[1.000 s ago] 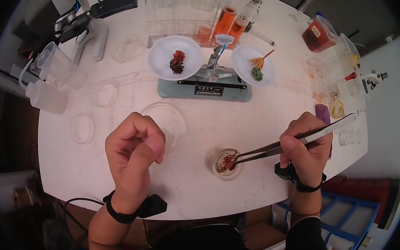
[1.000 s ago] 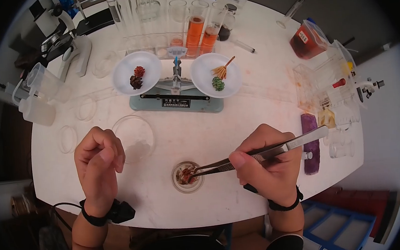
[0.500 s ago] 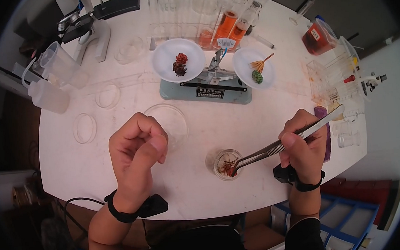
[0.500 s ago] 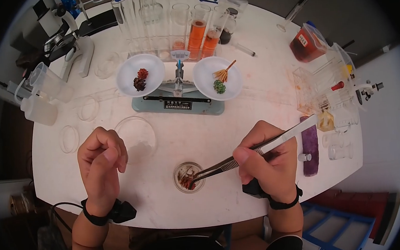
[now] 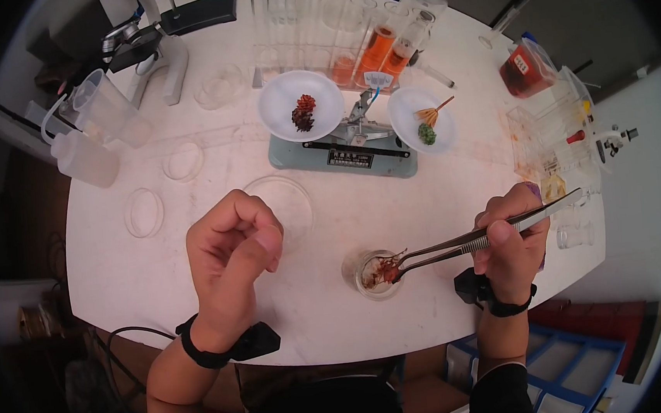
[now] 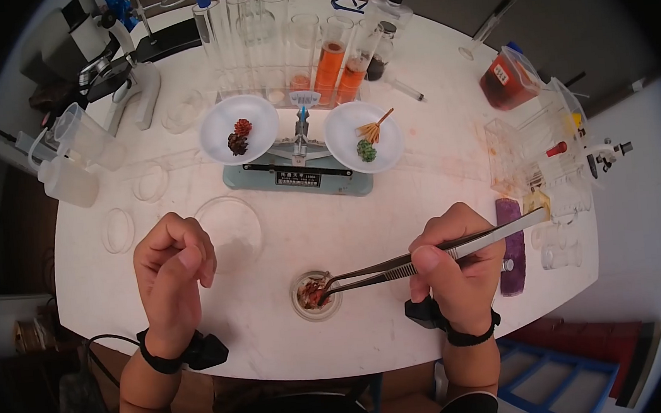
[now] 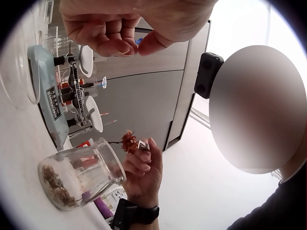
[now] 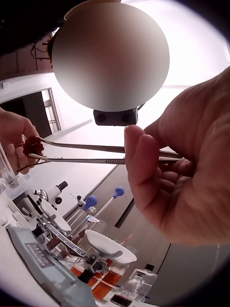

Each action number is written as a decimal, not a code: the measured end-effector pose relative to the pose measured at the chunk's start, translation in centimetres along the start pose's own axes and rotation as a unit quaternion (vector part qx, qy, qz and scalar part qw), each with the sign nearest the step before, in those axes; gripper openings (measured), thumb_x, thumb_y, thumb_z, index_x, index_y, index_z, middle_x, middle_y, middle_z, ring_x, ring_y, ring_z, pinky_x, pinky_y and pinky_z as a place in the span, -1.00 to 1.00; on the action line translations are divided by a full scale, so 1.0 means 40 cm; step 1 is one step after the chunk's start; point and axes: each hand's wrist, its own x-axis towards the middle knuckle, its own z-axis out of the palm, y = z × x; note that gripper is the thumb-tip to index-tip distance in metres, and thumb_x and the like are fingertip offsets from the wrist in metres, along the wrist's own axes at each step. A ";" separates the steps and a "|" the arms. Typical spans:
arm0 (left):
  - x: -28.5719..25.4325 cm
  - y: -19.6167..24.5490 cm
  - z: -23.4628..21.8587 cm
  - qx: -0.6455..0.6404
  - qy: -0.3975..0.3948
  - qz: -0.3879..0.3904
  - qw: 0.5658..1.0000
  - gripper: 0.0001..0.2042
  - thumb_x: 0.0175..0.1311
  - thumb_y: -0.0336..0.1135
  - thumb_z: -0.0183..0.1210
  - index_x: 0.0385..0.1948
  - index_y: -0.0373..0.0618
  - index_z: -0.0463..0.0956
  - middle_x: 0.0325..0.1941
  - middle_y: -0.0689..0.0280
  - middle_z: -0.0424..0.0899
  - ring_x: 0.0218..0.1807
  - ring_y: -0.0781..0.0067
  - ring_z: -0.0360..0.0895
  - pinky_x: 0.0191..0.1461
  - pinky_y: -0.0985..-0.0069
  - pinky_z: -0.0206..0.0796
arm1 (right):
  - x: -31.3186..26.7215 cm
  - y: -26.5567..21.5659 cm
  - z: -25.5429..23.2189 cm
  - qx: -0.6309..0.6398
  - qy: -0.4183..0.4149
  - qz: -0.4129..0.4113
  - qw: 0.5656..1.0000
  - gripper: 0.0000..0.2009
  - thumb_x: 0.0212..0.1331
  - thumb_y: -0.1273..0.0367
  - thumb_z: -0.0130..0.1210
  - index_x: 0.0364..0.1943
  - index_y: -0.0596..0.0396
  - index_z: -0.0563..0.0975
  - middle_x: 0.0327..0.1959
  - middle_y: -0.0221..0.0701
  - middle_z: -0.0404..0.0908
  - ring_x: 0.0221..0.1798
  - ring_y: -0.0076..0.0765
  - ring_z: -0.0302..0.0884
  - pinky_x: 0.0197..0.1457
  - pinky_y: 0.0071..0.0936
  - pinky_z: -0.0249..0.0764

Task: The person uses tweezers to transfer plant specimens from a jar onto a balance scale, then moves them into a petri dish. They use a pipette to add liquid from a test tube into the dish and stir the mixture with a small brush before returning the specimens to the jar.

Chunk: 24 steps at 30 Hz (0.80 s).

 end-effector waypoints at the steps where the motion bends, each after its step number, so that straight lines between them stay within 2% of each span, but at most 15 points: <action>1: 0.000 0.000 -0.003 -0.012 -0.006 0.000 1.000 -0.94 0.17 -0.46 0.02 -0.47 -0.19 0.39 -0.55 0.40 0.46 -0.54 0.73 0.29 -0.43 0.70 0.12 | 0.001 0.000 -0.003 0.009 0.006 -0.012 1.000 -0.82 0.15 0.45 0.18 -0.45 0.22 0.41 -0.64 -0.35 0.49 -0.77 -0.60 0.38 -0.73 -0.69 0.30; 5: -0.001 0.000 -0.001 -0.014 -0.007 -0.004 1.000 -0.94 0.17 -0.46 0.02 -0.47 -0.20 0.39 -0.55 0.40 0.47 -0.54 0.73 0.29 -0.43 0.70 0.13 | 0.021 -0.002 -0.012 0.042 0.039 -0.110 0.992 -0.81 0.25 0.40 0.10 -0.40 0.21 0.37 -0.69 -0.34 0.41 -0.83 -0.59 0.27 -0.79 -0.68 0.26; 8: 0.000 0.002 0.001 -0.014 -0.010 -0.007 1.000 -0.94 0.17 -0.46 0.02 -0.48 -0.20 0.39 -0.55 0.40 0.47 -0.54 0.73 0.29 -0.43 0.70 0.13 | 0.039 -0.018 -0.020 0.039 0.072 -0.147 0.986 -0.81 0.30 0.39 0.06 -0.40 0.19 0.36 -0.68 -0.33 0.41 -0.84 -0.61 0.24 -0.78 -0.68 0.26; 12: 0.002 0.000 -0.002 -0.014 -0.011 -0.004 1.000 -0.94 0.17 -0.45 0.02 -0.48 -0.20 0.39 -0.54 0.40 0.47 -0.54 0.74 0.29 -0.42 0.71 0.13 | 0.066 -0.013 -0.030 -0.052 0.157 -0.226 0.960 -0.84 0.34 0.39 0.00 -0.37 0.18 0.37 -0.63 -0.35 0.43 -0.76 -0.62 0.27 -0.71 -0.68 0.31; 13: 0.001 -0.001 -0.004 -0.015 -0.011 -0.003 1.000 -0.94 0.17 -0.45 0.02 -0.48 -0.20 0.39 -0.54 0.40 0.47 -0.54 0.74 0.29 -0.42 0.71 0.14 | 0.072 -0.006 -0.033 -0.071 0.193 -0.236 0.950 -0.87 0.33 0.42 0.02 -0.35 0.18 0.40 -0.60 -0.36 0.44 -0.71 -0.62 0.33 -0.68 -0.67 0.35; 19: -0.003 0.003 -0.002 -0.021 -0.012 -0.010 1.000 -0.95 0.17 -0.48 0.02 -0.47 -0.21 0.40 -0.52 0.40 0.48 -0.53 0.75 0.30 -0.42 0.71 0.13 | 0.091 0.031 -0.053 -0.140 0.215 -0.270 0.928 -0.87 0.28 0.45 0.12 -0.36 0.19 0.43 -0.58 -0.37 0.47 -0.68 -0.57 0.41 -0.66 -0.63 0.38; 22: -0.003 0.007 0.014 0.030 0.013 -0.007 0.999 -0.84 0.16 -0.31 0.04 -0.53 -0.14 0.32 -0.59 0.36 0.38 -0.60 0.63 0.24 -0.50 0.66 0.07 | 0.090 0.034 -0.043 -0.174 0.217 -0.266 0.923 -0.86 0.27 0.44 0.13 -0.36 0.20 0.43 -0.58 -0.36 0.48 -0.69 -0.53 0.42 -0.64 -0.62 0.39; 24: -0.003 0.007 0.013 0.030 0.012 -0.006 0.999 -0.85 0.15 -0.31 0.04 -0.53 -0.14 0.32 -0.59 0.36 0.37 -0.60 0.63 0.24 -0.50 0.66 0.07 | 0.089 0.038 -0.033 -0.177 0.215 -0.265 0.923 -0.86 0.27 0.45 0.14 -0.37 0.21 0.43 -0.58 -0.35 0.48 -0.69 -0.52 0.43 -0.63 -0.62 0.39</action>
